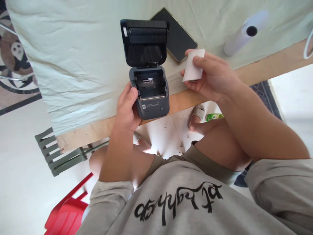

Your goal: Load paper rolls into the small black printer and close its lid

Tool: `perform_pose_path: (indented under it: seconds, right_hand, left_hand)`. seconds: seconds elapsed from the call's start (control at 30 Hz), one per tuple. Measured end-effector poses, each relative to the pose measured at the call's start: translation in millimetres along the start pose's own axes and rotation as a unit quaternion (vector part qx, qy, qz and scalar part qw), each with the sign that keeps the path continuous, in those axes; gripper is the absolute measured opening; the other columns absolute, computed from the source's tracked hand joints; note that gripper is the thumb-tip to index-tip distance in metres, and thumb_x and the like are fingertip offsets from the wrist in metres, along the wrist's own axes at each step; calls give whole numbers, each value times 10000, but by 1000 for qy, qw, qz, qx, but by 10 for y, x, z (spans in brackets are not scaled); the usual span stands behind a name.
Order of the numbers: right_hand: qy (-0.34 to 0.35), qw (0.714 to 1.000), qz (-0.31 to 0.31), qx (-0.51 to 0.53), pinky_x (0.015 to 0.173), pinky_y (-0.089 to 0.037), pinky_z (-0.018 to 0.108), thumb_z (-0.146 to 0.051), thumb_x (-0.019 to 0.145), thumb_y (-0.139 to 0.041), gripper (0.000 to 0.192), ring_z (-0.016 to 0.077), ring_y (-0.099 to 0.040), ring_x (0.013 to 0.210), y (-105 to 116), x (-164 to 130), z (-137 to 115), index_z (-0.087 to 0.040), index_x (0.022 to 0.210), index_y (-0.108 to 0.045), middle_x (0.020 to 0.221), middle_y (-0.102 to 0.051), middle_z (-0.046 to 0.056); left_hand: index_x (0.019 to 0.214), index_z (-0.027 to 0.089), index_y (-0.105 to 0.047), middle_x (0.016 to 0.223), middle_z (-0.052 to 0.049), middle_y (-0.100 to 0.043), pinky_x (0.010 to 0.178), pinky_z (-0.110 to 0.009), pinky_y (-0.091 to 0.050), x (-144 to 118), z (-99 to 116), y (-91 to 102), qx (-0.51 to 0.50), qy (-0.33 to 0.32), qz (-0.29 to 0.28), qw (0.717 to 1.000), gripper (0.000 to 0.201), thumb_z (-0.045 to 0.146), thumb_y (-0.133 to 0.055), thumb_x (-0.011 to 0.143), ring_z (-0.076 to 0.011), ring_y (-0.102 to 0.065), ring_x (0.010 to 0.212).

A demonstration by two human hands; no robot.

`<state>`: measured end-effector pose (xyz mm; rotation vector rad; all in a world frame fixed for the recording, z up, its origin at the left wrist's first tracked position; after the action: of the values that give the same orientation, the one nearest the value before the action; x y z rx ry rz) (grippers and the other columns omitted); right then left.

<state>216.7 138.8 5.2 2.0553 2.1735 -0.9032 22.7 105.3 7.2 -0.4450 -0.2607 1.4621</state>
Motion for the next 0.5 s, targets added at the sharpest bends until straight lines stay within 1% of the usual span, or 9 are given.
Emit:
perform_pose_path:
  seconds: [0.07,0.17,0.23,0.3,0.37,0.4,0.43,0.47,0.5]
  right_hand:
    - [-19,1000,6,10,607,-540,220,-289,795,-566,96,132,-594,853,3,4,36,-243,878,-569,888,-564,11]
    - [-18,1000,15,7,562,-510,206,-368,806,-501,187,133,-599,852,14,42,51,-196,864,-545,912,-556,33]
    - [23,999,17,-30,529,-478,193,-348,770,-549,199,105,-584,770,-8,48,-15,-197,899,-541,874,-530,19]
    - [82,993,24,-78,521,-462,195,-230,724,-582,222,84,-555,702,-61,-5,-122,-227,942,-537,840,-499,-4]
    - [159,976,21,-151,553,-477,222,-128,710,-527,301,95,-546,710,-184,-122,-271,-256,982,-539,860,-502,-7]
    - [211,953,16,-216,611,-501,245,-104,713,-500,339,113,-556,771,-281,-205,-366,-265,1008,-542,901,-516,-1]
    - [274,915,8,-295,703,-520,274,-94,718,-486,377,134,-559,863,-408,-305,-466,-274,1045,-539,966,-531,6]
    - [339,862,-4,-378,815,-515,304,-98,728,-487,412,155,-543,969,-561,-415,-540,-279,1096,-526,1053,-538,10]
    - [396,799,-20,-452,919,-483,325,-117,743,-497,439,171,-511,1062,-719,-516,-570,-280,1150,-503,1140,-527,15]
  left_hand:
    - [985,195,-636,932,-25,-696,834,-350,-550,-2,4,5,1,-2,3,1000,252,396,-549,861,-212,-657,959]
    - [996,190,-633,939,-32,-693,837,-358,-551,-5,4,1,1,-1,4,1000,271,408,-544,861,-224,-652,989]
    - [1000,184,-632,954,-41,-690,833,-361,-552,-7,-2,-2,6,3,3,1000,284,415,-548,856,-233,-649,1002]
    - [998,189,-630,972,-43,-687,842,-366,-551,-7,-13,8,18,9,9,1000,294,431,-547,852,-237,-645,1014]
    - [992,198,-628,975,-39,-684,868,-372,-542,-6,-17,18,27,10,14,999,299,447,-543,850,-238,-640,1028]
    - [989,201,-627,971,-37,-683,885,-374,-535,-4,-17,18,26,9,15,1000,298,450,-545,847,-239,-636,1039]
    - [987,202,-626,966,-36,-683,903,-374,-527,-3,-16,12,23,7,12,1000,295,448,-551,843,-241,-629,1057]
    - [988,200,-624,962,-38,-682,920,-372,-518,-2,-15,4,18,4,8,1000,290,442,-559,840,-243,-619,1077]
    - [992,199,-621,965,-39,-682,937,-370,-509,-2,-13,-4,13,2,4,1000,285,433,-562,840,-243,-609,1098]
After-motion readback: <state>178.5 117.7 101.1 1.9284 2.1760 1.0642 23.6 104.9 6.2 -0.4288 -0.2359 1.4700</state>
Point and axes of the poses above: each hand's wrist, its own x-axis towards the middle knuckle, its own y-axis out of the back of the hand, z = x × y, the point moved 10 cm from there along x, towards the middle knuckle
